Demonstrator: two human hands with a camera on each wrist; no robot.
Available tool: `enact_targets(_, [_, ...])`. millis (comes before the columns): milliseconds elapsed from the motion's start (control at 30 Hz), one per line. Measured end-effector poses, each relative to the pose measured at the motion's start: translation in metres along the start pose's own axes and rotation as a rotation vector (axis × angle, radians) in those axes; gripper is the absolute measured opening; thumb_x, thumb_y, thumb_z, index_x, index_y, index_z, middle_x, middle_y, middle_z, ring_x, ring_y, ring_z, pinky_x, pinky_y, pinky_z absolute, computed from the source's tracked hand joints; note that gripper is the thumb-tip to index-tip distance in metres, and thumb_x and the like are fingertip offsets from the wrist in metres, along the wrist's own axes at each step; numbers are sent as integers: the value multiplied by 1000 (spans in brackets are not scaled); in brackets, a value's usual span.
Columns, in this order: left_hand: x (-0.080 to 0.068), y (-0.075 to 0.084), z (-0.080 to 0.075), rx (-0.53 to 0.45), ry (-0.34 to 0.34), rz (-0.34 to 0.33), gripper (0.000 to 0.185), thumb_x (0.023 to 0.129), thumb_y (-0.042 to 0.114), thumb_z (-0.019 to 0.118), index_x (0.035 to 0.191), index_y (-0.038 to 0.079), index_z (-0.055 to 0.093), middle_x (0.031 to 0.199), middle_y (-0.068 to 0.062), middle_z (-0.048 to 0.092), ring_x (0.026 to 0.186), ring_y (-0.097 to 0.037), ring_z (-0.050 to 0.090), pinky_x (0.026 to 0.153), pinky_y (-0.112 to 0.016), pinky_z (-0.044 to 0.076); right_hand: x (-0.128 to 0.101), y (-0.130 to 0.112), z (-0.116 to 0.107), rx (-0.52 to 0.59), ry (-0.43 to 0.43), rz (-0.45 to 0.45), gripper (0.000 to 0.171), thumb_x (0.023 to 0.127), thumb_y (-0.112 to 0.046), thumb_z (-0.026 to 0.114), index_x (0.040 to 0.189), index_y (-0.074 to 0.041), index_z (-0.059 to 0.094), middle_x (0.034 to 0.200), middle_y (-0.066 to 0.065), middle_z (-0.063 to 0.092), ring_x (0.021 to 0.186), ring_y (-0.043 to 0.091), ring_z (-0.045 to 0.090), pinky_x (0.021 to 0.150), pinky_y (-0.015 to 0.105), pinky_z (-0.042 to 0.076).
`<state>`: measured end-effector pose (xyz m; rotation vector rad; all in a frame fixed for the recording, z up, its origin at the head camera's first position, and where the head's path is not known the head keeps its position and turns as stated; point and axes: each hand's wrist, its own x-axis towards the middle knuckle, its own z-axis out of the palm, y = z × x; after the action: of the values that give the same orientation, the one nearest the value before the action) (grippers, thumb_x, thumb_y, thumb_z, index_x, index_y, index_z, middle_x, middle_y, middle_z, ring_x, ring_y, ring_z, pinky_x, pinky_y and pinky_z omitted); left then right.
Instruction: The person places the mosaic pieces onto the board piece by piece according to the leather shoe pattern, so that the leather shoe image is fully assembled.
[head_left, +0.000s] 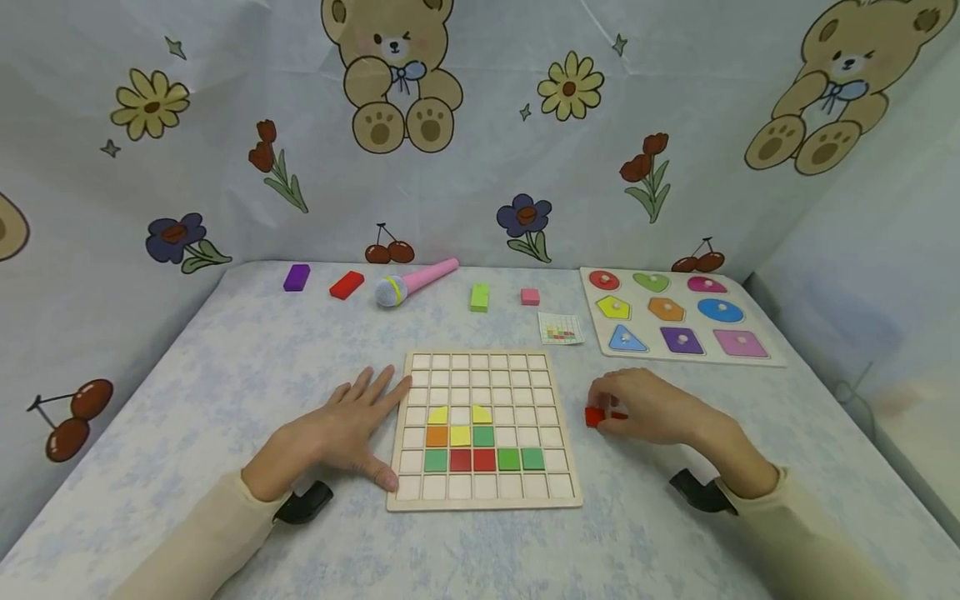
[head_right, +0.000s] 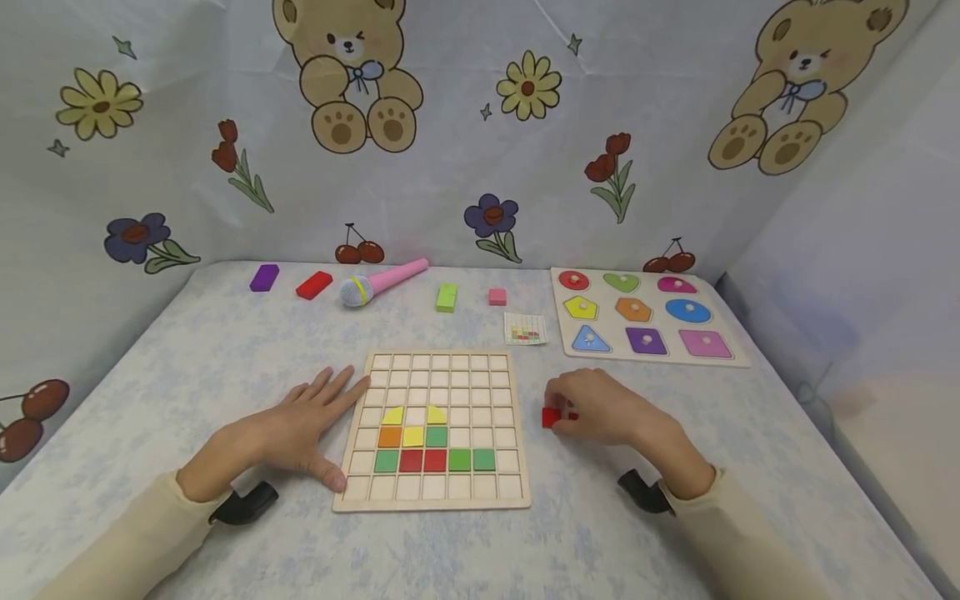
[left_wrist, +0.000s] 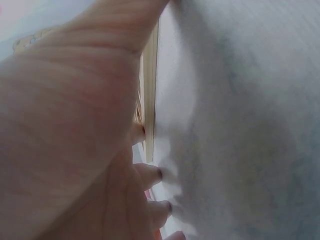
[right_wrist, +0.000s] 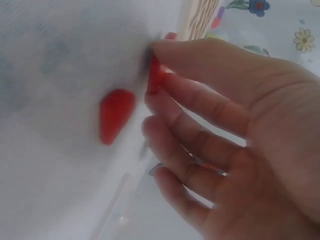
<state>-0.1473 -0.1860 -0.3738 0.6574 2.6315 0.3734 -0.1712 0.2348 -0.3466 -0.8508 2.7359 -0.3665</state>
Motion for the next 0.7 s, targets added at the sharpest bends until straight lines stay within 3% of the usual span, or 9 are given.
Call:
enact_targets(467, [0, 2, -1, 2, 14, 8, 140, 61, 73, 80, 162, 10, 8, 167, -23, 1, 152, -51, -1, 115, -72, 10, 35, -55, -3, 0, -45, -157, 14, 88, -21, 77, 98, -19, 68, 86, -8, 63, 83, 16, 59, 74, 25, 50])
enact_targets(700, [-1, 2, -1, -1, 11, 12, 139, 61, 73, 80, 162, 10, 8, 167, -23, 1, 152, -51, -1, 115, -72, 9, 46, -70, 7, -9, -66, -251, 13, 89, -26, 77, 97, -20, 68, 85, -10, 62, 81, 12, 58, 73, 23, 49])
